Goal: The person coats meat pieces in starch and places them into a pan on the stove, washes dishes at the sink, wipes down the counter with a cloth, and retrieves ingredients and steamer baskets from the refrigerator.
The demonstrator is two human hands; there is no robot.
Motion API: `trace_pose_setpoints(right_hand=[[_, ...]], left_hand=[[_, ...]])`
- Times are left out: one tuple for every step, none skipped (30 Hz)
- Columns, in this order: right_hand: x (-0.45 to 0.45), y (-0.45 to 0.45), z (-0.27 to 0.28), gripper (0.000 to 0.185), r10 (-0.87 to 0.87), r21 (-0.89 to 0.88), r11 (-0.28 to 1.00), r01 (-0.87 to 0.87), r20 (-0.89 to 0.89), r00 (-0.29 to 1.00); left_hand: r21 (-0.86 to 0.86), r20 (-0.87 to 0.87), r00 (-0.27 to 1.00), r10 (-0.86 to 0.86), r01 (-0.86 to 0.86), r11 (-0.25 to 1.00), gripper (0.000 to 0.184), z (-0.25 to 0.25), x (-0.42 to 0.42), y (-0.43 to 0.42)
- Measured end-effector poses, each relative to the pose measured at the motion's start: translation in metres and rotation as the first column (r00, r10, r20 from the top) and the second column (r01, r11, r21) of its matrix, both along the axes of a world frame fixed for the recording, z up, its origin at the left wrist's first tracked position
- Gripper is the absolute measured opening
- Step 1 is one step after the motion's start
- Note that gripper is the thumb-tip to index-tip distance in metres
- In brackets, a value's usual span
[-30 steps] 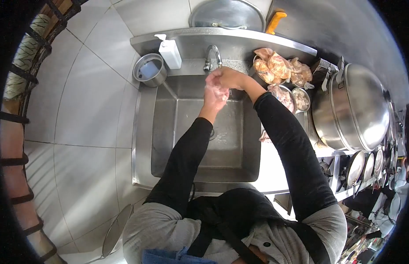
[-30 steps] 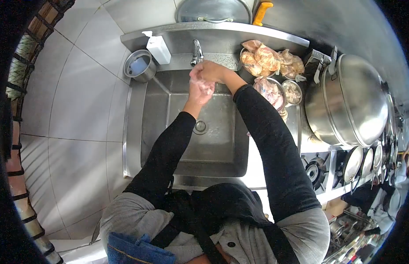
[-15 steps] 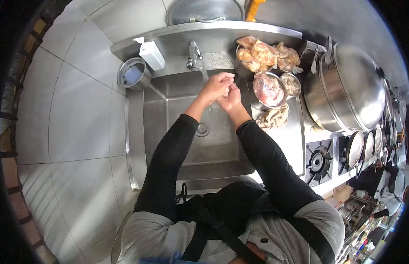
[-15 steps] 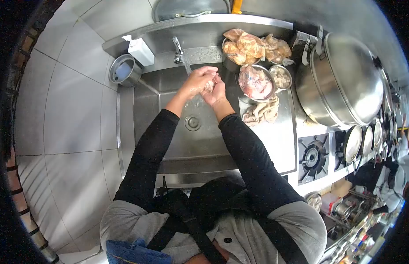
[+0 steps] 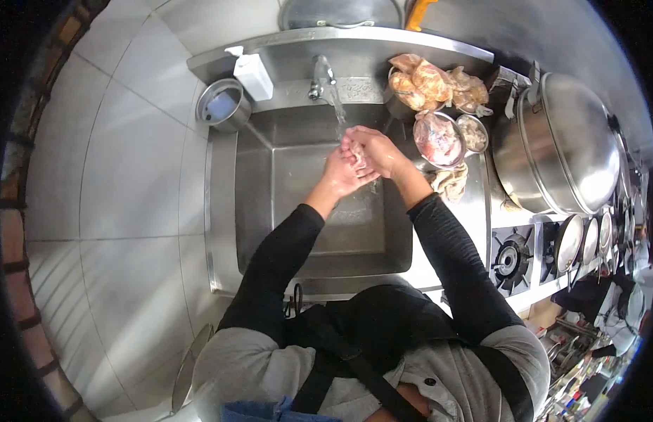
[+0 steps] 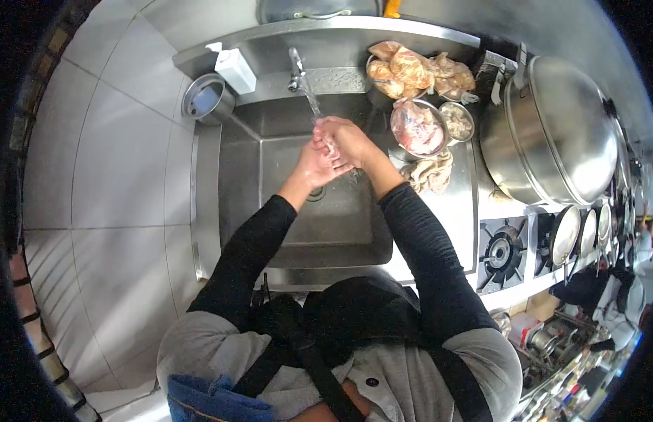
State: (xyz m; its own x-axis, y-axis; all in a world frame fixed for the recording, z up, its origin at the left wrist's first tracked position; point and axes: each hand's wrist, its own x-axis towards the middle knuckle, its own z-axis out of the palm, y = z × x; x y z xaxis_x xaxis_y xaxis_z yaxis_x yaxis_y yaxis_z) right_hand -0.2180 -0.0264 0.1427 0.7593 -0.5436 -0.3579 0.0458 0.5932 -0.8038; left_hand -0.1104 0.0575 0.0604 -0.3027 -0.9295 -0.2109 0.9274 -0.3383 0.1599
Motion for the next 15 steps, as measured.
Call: trace_pose_setpoints(right_hand=[[-0.008,0.011,0.038,0.027,0.093,-0.212,0.966,-0.151,-0.264,0.960],[-0.011,0.010,0.040,0.029,0.136,-0.293,0.929,-0.228,-0.305,0.943],[-0.013,0.006,0.041,0.031,0.173,-0.367,0.879,-0.303,-0.348,0.921],[-0.016,0.004,0.044,0.033,0.202,-0.437,0.818,-0.374,-0.391,0.898],[-0.021,0.005,0.046,0.036,0.102,-0.567,0.771,-0.290,-0.339,0.935],[-0.025,0.007,0.054,0.035,0.032,-0.643,0.719,-0.263,-0.347,0.937],[-0.029,0.008,0.061,0.034,-0.041,-0.716,0.657,-0.235,-0.344,0.938],[-0.034,0.008,0.063,0.032,-0.113,-0.782,0.588,-0.208,-0.334,0.936],[-0.039,0.005,0.051,0.026,-0.107,-0.736,0.667,-0.114,-0.245,0.964],[-0.047,0.003,0.028,0.024,-0.129,-0.707,0.701,-0.091,-0.252,0.959],[-0.056,0.003,0.000,0.022,-0.153,-0.677,0.733,-0.067,-0.260,0.954],[-0.065,0.004,-0.019,0.020,-0.176,-0.647,0.762,-0.042,-0.269,0.947],[-0.076,0.018,-0.026,0.015,-0.219,-0.798,0.583,-0.151,-0.334,0.917],[-0.087,0.030,-0.039,0.013,-0.173,-0.750,0.638,-0.178,-0.364,0.915],[-0.096,0.041,-0.051,0.012,-0.126,-0.698,0.686,-0.204,-0.390,0.912]], left_hand=[[0.092,0.026,0.995,0.093,-0.095,0.991,0.038,0.001,-0.007,0.001],[0.184,0.057,0.982,0.178,-0.186,0.965,0.040,0.005,-0.016,0.000],[0.272,0.094,0.962,0.255,-0.272,0.923,0.041,0.004,-0.021,0.000],[0.292,0.074,0.962,0.264,-0.274,0.916,0.041,-0.001,-0.020,-0.001],[0.311,0.057,0.961,0.271,-0.275,0.910,0.042,-0.005,-0.016,-0.002],[0.326,0.044,0.960,0.277,-0.276,0.904,0.042,-0.010,-0.012,-0.002],[0.362,0.101,0.958,0.268,-0.286,0.887,0.036,-0.015,-0.011,-0.002],[0.362,0.141,0.968,0.209,-0.247,0.899,0.031,-0.023,-0.007,0.000],[0.364,0.179,0.973,0.148,-0.205,0.909,0.027,-0.037,-0.002,0.002],[0.366,0.215,0.973,0.085,-0.161,0.917,0.024,-0.044,0.002,0.004],[0.338,0.351,0.935,0.042,-0.168,0.926,0.023,-0.041,0.003,0.006],[0.308,0.480,0.877,0.002,-0.171,0.936,0.022,-0.037,0.003,0.010],[0.278,0.600,0.800,-0.034,-0.169,0.946,0.021,-0.032,0.004,0.013],[0.218,0.617,0.787,0.010,-0.183,0.959,0.020,-0.024,0.004,0.014],[0.155,0.632,0.773,0.055,-0.196,0.968,0.020,-0.013,0.004,0.014]])
